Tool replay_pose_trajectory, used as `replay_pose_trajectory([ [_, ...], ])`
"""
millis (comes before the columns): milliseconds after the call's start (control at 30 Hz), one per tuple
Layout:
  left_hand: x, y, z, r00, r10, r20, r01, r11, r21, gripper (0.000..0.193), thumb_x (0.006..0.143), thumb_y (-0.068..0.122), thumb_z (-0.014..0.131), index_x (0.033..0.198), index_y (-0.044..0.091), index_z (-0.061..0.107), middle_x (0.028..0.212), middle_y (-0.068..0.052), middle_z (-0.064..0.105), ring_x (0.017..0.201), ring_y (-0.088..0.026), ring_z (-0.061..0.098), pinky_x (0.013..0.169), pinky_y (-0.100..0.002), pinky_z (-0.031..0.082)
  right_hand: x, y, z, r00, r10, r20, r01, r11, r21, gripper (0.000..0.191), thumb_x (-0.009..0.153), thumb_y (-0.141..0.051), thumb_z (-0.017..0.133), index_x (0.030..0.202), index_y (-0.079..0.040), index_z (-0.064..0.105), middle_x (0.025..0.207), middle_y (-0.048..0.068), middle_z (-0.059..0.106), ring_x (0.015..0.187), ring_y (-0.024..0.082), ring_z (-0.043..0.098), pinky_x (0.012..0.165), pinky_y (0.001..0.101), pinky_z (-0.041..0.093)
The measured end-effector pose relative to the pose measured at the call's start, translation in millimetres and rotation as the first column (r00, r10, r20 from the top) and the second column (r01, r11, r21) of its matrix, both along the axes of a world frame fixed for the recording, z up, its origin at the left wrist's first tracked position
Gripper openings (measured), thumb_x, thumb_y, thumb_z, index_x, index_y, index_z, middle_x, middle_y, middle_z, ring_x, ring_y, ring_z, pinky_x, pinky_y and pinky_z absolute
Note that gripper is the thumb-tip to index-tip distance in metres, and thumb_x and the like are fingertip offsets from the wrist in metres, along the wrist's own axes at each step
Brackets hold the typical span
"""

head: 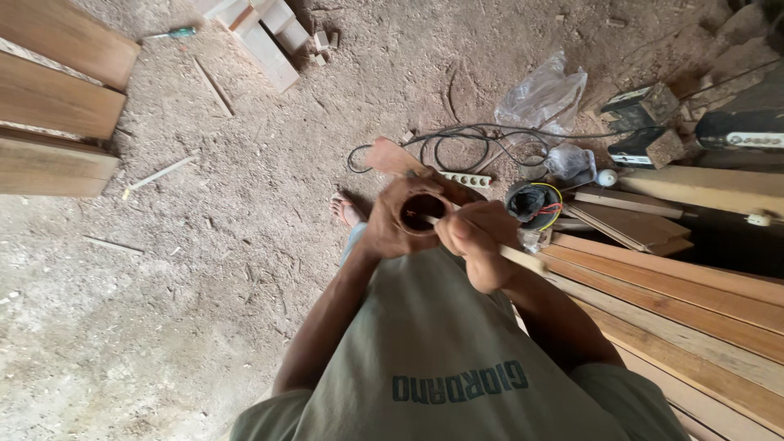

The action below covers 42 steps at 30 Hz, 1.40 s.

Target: The person mixes a reddish-brown paste in a small container using a wooden stick, then uses a putty knife to apply the filler to the edges and grooves of a large wooden door panel. The person works on multiple sections of the door, smoothing the filler into the seams.

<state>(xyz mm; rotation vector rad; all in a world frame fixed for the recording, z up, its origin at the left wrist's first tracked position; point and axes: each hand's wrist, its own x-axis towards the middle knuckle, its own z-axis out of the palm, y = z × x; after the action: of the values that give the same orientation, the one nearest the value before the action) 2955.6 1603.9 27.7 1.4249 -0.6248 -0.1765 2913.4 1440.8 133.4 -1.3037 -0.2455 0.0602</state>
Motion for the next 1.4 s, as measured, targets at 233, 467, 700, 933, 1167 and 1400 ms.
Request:
replay_pose_trajectory([
  [233,6.2,7.1,-0.4,1.000,0.021,-0.020,-0.020,0.997,0.070,0.066,0.068,0.015,0.092,0.125,0.010,0.060,0.120,-0.010,0.071,0.111,-0.025,0.072,0.101,-0.039,0.057,3.5,2.2,-3.1,0.998,-0.044,-0.038,0.049,0.987,0.151,0.050,0.109,-0.015,0.051,0.066,-0.006,0.028,0.058,0.000,0.029,0.049,0.013,0.027,0.050,0.0340,0.023],
  [467,13.8,5.8,1.8,0.995,-0.050,-0.082,0.053,0.998,0.037,0.068,0.068,0.015,0.093,0.127,0.008,0.061,0.121,-0.011,0.072,0.112,-0.027,0.072,0.101,-0.041,0.058,9.8,3.7,-2.6,0.997,-0.066,0.047,0.059,0.988,0.143,0.050,0.108,-0.016,0.047,0.064,-0.005,0.026,0.058,0.002,0.030,0.050,0.014,0.028,0.051,0.0353,0.023],
  [700,16.7,8.5,1.6,0.999,-0.047,-0.019,0.049,0.995,0.084,0.060,0.071,0.012,0.092,0.124,0.013,0.066,0.122,-0.007,0.076,0.114,-0.023,0.075,0.105,-0.040,0.058,5.9,-2.2,6.7,0.997,-0.046,0.054,0.045,0.999,0.023,0.049,0.108,-0.018,0.047,0.065,-0.006,0.027,0.059,0.003,0.031,0.050,0.015,0.028,0.051,0.0345,0.023],
  [933,16.4,8.6,12.8,0.999,-0.049,-0.024,0.051,0.995,0.090,0.061,0.070,0.012,0.090,0.124,0.010,0.061,0.122,-0.008,0.072,0.116,-0.025,0.070,0.106,-0.042,0.055,6.9,5.0,-1.4,0.968,-0.186,0.166,0.181,0.982,0.049,0.047,0.107,-0.018,0.046,0.065,-0.010,0.026,0.058,0.000,0.028,0.048,0.012,0.026,0.047,0.0328,0.021],
  [1167,18.4,7.4,17.3,0.994,-0.040,-0.097,0.042,0.999,0.018,0.058,0.075,0.016,0.092,0.123,0.009,0.061,0.123,-0.007,0.073,0.116,-0.024,0.073,0.104,-0.039,0.058,-1.7,-5.4,-1.2,0.994,-0.084,0.064,0.084,0.996,0.012,0.044,0.107,-0.018,0.045,0.067,-0.006,0.029,0.059,0.004,0.036,0.052,0.014,0.029,0.051,0.0355,0.024],
  [1400,11.8,5.9,20.7,0.999,-0.044,0.026,0.041,0.991,0.126,0.058,0.071,0.014,0.092,0.122,0.011,0.064,0.124,-0.011,0.071,0.123,-0.029,0.069,0.110,-0.043,0.056,-3.3,2.3,6.0,0.991,-0.120,0.057,0.114,0.988,0.099,0.043,0.107,-0.016,0.052,0.070,-0.007,0.031,0.067,0.008,0.030,0.059,0.022,0.026,0.053,0.0382,0.022],
])
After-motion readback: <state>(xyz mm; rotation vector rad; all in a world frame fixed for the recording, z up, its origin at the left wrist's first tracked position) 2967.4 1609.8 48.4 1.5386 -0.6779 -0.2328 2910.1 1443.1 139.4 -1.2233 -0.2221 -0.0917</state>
